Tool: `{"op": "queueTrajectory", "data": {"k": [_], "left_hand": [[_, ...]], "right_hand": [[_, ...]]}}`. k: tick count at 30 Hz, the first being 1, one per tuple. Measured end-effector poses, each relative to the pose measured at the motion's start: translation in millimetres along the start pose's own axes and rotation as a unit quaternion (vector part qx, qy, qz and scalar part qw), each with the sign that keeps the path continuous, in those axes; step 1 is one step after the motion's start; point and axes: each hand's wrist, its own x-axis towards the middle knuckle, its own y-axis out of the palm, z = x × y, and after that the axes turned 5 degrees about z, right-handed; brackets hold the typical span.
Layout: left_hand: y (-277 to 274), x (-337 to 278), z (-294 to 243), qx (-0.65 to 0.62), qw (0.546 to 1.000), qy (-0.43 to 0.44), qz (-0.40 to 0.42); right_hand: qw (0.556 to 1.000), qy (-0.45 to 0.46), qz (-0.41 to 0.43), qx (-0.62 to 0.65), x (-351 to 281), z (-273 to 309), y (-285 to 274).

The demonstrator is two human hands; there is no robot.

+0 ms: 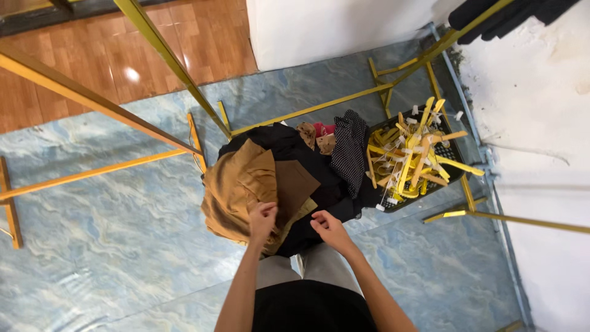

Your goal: The person repeatedly picks up shorts from a pile, attaches them to hangers using clips, and hangs them on a clothing rack. The person handles multiple pairs of shorts and uses both plastic and wooden hangers.

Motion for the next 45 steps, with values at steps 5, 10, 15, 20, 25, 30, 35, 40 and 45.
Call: {"op": "queueTrajectory", "data": {"k": [5, 10, 15, 20, 25, 30, 35, 40, 45], "left_hand": [[-9.7, -18.9, -95.4, -0.128, 0.987, 0.046, 0.091], [-30.7, -27.9, -195.5, -0.056, 0.971, 0.11, 0.205], [-41.4, -15.1, -257.5, 0.21, 0.884, 0.408, 0.094], [-1.1, -5.4, -256.9, 0.257, 0.844, 0.453, 0.129], [34.3, -3.1, -245.5, 0.283, 0.859, 0.388, 0.177], [79.9, -32.9, -285.4, 0.265, 0.873, 0.315, 0.263], [182.9, -87.7, -336.5, 0.264, 0.86, 0.283, 0.333], [269.9, -102.9, -334.8, 0.362, 0.794, 0.314, 0.374], [320.5, -90.0, -319.1, 0.288, 0.793, 0.367, 0.392]], "right_hand": [[0.993, -0.106, 0.018, -0.04, -0.8, 36.3, 45.1], [0.98, -0.12, -0.027, 0.154, 6.6, 81.4, 68.0], [0.975, -0.146, -0.004, 0.167, -39.9, 133.8, 10.6], [0.983, -0.165, -0.072, 0.026, -112.0, 174.4, -52.0], [0.975, -0.078, -0.2, -0.055, -175.7, 171.7, -141.9], [0.894, -0.187, -0.315, -0.257, -198.9, 104.9, -228.6], [0.927, -0.143, -0.244, -0.246, -235.9, 2.9, -296.5], [0.903, -0.086, -0.362, -0.215, -277.8, -43.2, -375.2], [0.924, -0.046, -0.34, -0.17, -294.6, -53.0, -412.2]]}}
